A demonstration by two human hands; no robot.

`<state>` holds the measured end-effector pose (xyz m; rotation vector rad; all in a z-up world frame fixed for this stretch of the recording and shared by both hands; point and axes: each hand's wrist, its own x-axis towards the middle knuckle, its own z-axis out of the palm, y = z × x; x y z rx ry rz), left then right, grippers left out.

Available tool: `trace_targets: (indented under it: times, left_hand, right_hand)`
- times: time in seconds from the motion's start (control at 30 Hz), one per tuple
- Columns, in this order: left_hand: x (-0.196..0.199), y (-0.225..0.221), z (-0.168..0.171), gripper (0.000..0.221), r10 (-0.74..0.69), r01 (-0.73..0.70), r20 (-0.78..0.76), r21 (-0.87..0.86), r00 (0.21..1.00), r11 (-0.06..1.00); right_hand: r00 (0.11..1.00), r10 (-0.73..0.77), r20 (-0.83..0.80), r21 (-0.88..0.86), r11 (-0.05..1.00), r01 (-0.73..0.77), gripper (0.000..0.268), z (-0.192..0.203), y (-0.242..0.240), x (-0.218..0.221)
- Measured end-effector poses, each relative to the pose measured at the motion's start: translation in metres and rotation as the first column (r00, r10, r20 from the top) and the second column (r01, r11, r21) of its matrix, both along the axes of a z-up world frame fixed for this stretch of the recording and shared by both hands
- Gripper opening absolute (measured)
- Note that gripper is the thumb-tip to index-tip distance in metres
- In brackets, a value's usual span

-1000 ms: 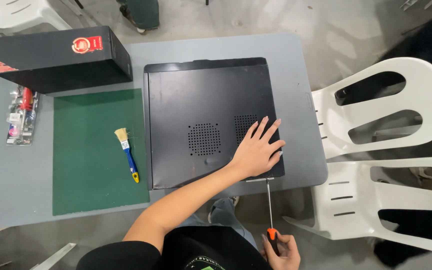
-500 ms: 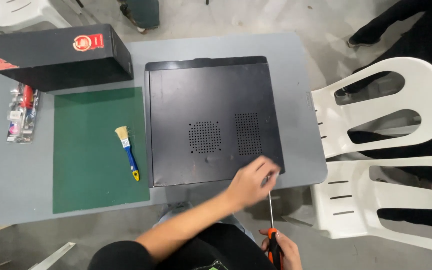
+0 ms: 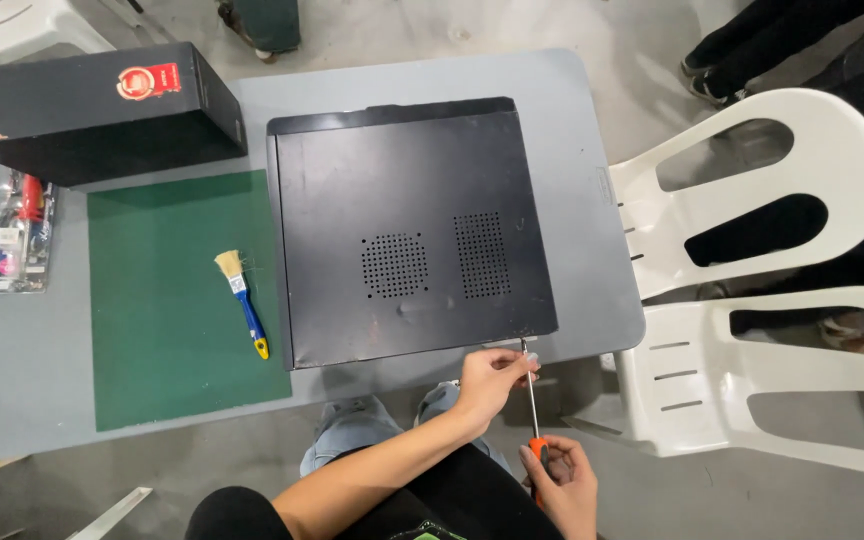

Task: Cleaning the exterior of a computer case with a brush and removing the side panel with a screwdriver.

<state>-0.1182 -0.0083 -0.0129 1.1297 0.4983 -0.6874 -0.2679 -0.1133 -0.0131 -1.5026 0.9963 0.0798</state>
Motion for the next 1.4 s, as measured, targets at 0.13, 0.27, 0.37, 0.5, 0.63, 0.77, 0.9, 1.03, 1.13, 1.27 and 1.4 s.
trace_targets:
  times: [0.13,0.27,0.37,0.5,0.63,0.77,0.9,1.03,1.13,1.27,1.4]
  left_hand:
    - [-0.003,0.002,-0.009,0.020,-0.020,0.026,0.087,-0.068,0.996,0.997]
    - [-0.008,-0.012,-0.061,0.028,-0.045,0.054,0.065,-0.132,0.997,0.990]
    - [-0.013,-0.012,-0.074,0.028,-0.055,0.070,0.060,-0.290,0.997,0.954]
    - [0.002,-0.002,-0.055,0.020,-0.053,0.041,-0.023,-0.362,0.998,0.931]
    - [0.009,0.000,-0.025,0.018,0.108,-0.134,-0.146,-0.184,0.983,0.974]
    - [0.007,-0.002,-0.030,0.015,0.114,-0.130,-0.110,-0.144,0.987,0.981]
    - [0.002,-0.008,-0.050,0.020,0.080,-0.095,-0.059,-0.312,0.995,0.945]
    - [-0.003,-0.024,-0.076,0.024,0.104,-0.209,-0.250,-0.441,0.963,0.873]
    - [0.000,-0.021,-0.073,0.027,0.073,-0.183,-0.249,-0.451,0.966,0.874]
    - [0.005,-0.002,-0.053,0.032,0.003,-0.076,-0.137,-0.535,0.991,0.842]
    - [0.009,-0.002,-0.033,0.029,0.016,-0.076,-0.138,-0.442,0.990,0.894]
  right_hand:
    - [0.990,0.133,0.043,0.405,0.903,-0.139,0.054,-0.025,-0.024,-0.017]
    - [0.994,0.053,0.093,0.696,0.711,-0.103,0.069,-0.072,-0.036,-0.040]
    - [0.989,0.043,0.140,0.579,0.807,-0.117,0.056,-0.064,-0.033,-0.046]
    - [0.991,0.063,0.117,0.316,0.944,-0.098,0.032,-0.052,-0.031,-0.041]
    - [0.996,-0.042,-0.073,0.047,0.998,0.046,0.023,-0.002,-0.011,-0.017]
    - [0.999,0.047,0.015,0.057,0.997,-0.047,0.025,-0.018,-0.029,-0.024]
    - [0.987,0.095,0.127,0.477,0.867,-0.145,0.043,-0.034,-0.044,-0.030]
    - [0.989,0.017,0.149,0.683,0.722,-0.116,0.059,-0.051,-0.044,-0.031]
    - [0.973,0.032,0.227,0.579,0.800,-0.161,0.053,-0.047,-0.035,-0.029]
    - [0.995,-0.026,0.096,0.419,0.908,-0.016,0.047,-0.026,-0.019,-0.022]
    - [0.995,-0.055,0.086,0.202,0.979,0.037,0.054,-0.012,-0.010,-0.012]
